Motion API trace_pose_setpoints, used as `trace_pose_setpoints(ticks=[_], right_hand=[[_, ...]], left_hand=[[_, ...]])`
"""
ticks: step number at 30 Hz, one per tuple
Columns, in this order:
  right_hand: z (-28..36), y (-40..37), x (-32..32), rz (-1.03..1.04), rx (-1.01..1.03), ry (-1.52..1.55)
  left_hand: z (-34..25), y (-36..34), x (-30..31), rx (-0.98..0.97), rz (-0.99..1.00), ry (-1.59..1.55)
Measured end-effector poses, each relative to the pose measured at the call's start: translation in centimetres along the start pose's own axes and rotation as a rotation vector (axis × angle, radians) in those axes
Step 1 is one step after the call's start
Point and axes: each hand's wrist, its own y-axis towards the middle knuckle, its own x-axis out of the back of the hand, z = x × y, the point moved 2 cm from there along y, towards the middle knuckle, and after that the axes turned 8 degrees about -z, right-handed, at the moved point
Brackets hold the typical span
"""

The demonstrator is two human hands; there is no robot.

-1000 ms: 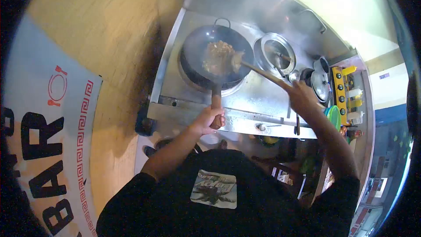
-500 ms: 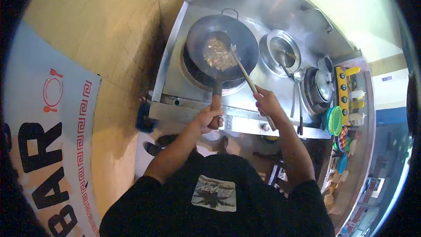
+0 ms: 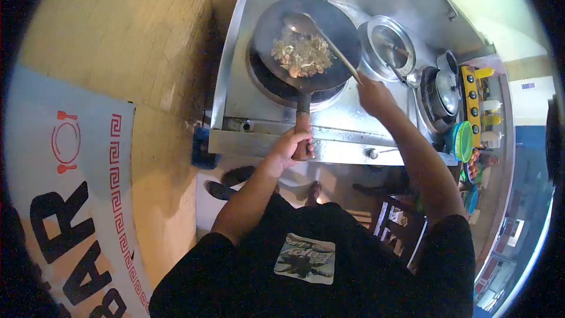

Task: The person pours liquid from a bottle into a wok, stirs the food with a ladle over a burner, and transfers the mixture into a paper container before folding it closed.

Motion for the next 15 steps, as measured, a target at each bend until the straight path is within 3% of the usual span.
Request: trace_pose_setpoints(ticks=[2,5,7,8,13,15], right_hand=[[3.5,0.3,1.4,0.177,-0.103,-0.193],[6.5,-5.7,6.1,0.354,0.034,-0.425],[4.0,-8.2,6.2,0.388,-0.044,-0.421],[2.0,-8.2,5.1,0.298,-0.104,-0.34],[-0.2,-11.6,9.1,0.053,-0.261,-0.201],[-1.5,-15.1,10.9,-0.161,-0.286,-0.15]], left_hand=[[-0.4,0.3,0.0,0.06,-0.026,0.044],[-1.7,1.4,0.0,0.162,-0.089,0.093],[-0.8,2.0,0.7,0.122,-0.057,0.296],[-0.7,2.3,0.3,0.063,-0.011,0.479],[1.4,-4.2,-4.1,0.079,-0.064,0.481],[3.1,-6.7,-6.3,0.041,-0.049,0.603]])
